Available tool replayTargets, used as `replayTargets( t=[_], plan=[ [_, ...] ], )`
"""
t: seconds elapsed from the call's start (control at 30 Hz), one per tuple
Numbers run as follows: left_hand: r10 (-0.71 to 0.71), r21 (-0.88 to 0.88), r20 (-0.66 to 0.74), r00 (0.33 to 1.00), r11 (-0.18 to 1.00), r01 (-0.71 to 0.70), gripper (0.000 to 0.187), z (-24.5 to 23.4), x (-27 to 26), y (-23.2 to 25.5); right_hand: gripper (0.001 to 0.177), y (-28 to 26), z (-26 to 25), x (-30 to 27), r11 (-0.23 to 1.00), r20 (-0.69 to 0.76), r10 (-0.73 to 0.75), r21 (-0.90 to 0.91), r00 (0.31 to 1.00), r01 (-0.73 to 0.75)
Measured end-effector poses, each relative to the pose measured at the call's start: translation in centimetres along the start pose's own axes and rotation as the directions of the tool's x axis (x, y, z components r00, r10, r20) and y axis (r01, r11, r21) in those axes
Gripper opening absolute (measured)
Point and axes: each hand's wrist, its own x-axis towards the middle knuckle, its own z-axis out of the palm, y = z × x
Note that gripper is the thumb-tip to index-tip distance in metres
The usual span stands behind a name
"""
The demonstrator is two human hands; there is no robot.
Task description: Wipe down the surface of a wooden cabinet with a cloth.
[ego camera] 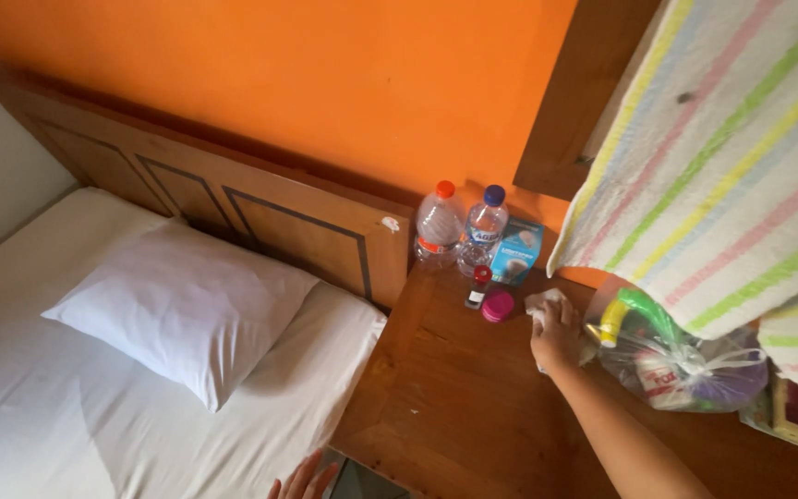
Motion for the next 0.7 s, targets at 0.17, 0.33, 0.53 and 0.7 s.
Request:
replayTargets(
  t=[0.17, 0.33, 0.53, 0.7],
  plan=[
    [0.011, -0.035, 0.05, 0.999, 0.999, -0.01, 0.057, -8.3, 2.7, 3.2, 0.052, -2.0, -3.1, -1.5, 1.0, 0.046, 0.0, -0.021, 0.999, 0.001],
    [0.112, -0.135, -0.078, 0.991, 0.983, -0.122, 0.053, -10.9, 6.6, 4.2, 0.052, -4.0, -6.3, -6.3, 0.993, 0.032, -0.118, 0.006, 0.992, 0.118],
    [0.151, -0.17, -0.2, 0.968, 0.968, -0.186, 0.053, -10.9, 8.7, 4.9, 0.049, -4.0, -4.0, -3.2, 0.997, -0.005, -0.078, 0.007, 0.997, 0.078],
    [0.167, -0.139, -0.139, 0.976, 0.973, -0.186, 0.052, -10.9, 7.7, 4.3, 0.051, -2.5, -0.6, 0.0, 0.999, 0.062, 0.021, -0.043, 0.998, -0.018]
  ],
)
